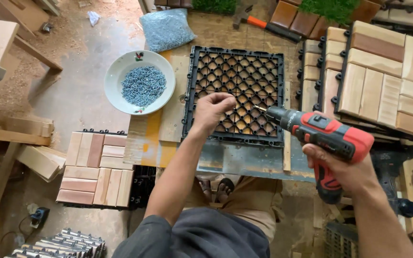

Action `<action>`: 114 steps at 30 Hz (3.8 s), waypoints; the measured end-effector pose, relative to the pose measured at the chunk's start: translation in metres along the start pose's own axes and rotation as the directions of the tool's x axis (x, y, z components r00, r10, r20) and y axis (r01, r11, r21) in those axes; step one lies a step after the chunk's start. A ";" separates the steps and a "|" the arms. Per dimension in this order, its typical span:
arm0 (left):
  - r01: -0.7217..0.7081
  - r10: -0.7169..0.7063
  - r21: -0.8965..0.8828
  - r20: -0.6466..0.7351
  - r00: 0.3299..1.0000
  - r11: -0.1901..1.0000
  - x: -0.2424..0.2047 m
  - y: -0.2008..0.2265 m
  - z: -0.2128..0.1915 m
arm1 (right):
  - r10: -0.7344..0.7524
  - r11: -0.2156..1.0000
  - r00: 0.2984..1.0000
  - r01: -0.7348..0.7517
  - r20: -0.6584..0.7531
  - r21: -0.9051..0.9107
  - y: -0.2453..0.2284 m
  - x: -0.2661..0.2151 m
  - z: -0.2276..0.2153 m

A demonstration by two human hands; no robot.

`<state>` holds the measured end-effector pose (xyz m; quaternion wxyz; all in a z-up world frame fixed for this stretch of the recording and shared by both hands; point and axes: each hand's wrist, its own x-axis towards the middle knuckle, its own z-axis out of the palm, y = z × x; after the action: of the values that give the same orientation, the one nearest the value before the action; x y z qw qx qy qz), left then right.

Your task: Securing wooden tiles to a plastic grid base using screws and a power drill to create interlocking deck tiles.

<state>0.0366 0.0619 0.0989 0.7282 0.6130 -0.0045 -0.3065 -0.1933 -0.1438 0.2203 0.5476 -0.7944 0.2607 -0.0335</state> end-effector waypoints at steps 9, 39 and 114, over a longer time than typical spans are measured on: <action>0.177 -0.124 -0.329 0.175 0.977 0.928 0.022 -0.040 0.034 | -0.086 0.986 0.996 0.088 -0.024 0.142 0.038 -0.008 -0.009; 0.388 -0.257 -0.270 0.415 0.873 0.881 0.008 -0.043 0.055 | 0.103 0.896 0.994 -0.081 0.027 -0.437 -0.043 0.006 -0.016; 0.228 0.509 0.907 -0.392 0.766 0.354 0.065 -0.024 -0.216 | 0.248 0.837 0.962 -0.155 0.111 -0.525 -0.117 0.109 -0.027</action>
<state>0.1612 0.2228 0.0000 0.2355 0.9710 0.0072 0.0409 -0.0646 -0.1856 0.3093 0.3381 -0.8789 0.2936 0.1645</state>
